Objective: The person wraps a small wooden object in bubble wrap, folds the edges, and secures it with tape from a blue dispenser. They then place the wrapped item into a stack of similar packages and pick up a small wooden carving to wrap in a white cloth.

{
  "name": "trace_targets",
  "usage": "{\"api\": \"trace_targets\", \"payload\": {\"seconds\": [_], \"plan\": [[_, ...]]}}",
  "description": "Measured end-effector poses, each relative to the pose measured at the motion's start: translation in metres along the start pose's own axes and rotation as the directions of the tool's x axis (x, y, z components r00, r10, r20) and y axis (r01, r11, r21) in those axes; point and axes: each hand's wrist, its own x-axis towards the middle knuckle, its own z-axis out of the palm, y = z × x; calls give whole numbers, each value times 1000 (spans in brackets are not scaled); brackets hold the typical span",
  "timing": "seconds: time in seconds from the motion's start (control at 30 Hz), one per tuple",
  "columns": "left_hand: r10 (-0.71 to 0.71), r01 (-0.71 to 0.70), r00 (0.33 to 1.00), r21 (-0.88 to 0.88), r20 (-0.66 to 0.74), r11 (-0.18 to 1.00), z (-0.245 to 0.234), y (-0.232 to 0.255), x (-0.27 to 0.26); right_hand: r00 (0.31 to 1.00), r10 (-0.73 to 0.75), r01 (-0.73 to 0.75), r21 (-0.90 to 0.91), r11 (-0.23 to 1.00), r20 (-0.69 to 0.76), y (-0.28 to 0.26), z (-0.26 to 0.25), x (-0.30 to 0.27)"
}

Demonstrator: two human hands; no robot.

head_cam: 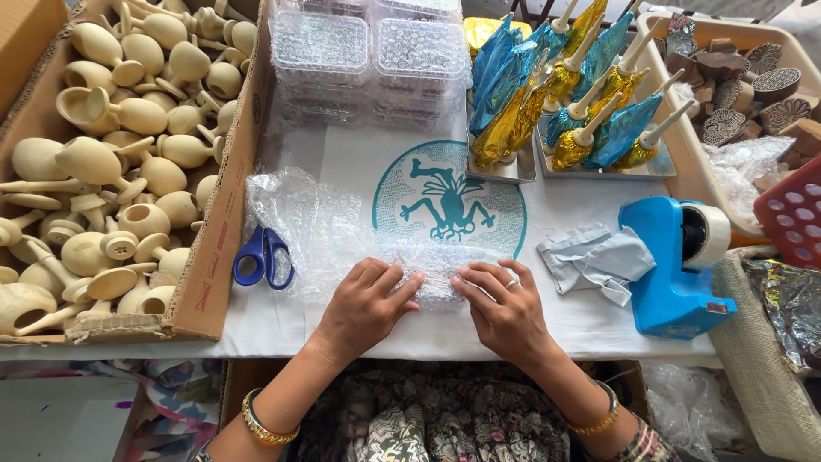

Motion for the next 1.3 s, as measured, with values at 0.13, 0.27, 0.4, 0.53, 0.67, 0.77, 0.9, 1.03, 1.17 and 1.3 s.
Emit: {"api": "trace_targets", "payload": {"seconds": [0.13, 0.27, 0.4, 0.53, 0.67, 0.77, 0.9, 1.03, 1.17, 1.3], "plan": [[-15, 14, 999, -18, -28, 1000, 3, 2, -2, 998, 48, -50, 53, 997, 40, 2, -7, -6], [-34, 32, 997, -35, -65, 999, 4, 3, -1, 992, 98, -89, 110, 990, -76, -10, 0, -3], [-65, 60, 994, -66, -82, 996, 9, 3, -4, 1000, -7, 7, 84, 996, 7, -37, 9, 12], [-56, 53, 995, -46, -79, 998, 10, 4, -5, 996, 90, -93, 149, 985, 28, -34, 27, 3], [-43, 44, 997, 17, -69, 999, 17, 5, -6, 995, 93, -86, 149, 985, -40, -33, 29, 2], [-41, 44, 998, 53, -54, 998, 18, 7, -6, 994, 79, -69, 120, 990, -76, -33, 32, 1], [-43, 43, 999, 50, -1, 998, 14, 9, -1, 996, 63, -58, 79, 995, -69, -33, 35, 1], [-58, 58, 998, 67, -13, 996, 17, 10, -1, 995, 71, -65, 89, 994, -63, -31, 37, 1], [-64, 65, 998, 57, -13, 996, 19, 10, -3, 995, 79, -71, 106, 992, -68, -32, 37, 2], [-90, 90, 996, 3, -25, 996, 16, 15, 3, 992, 106, -98, 110, 989, -73, -31, 36, 0]]}}
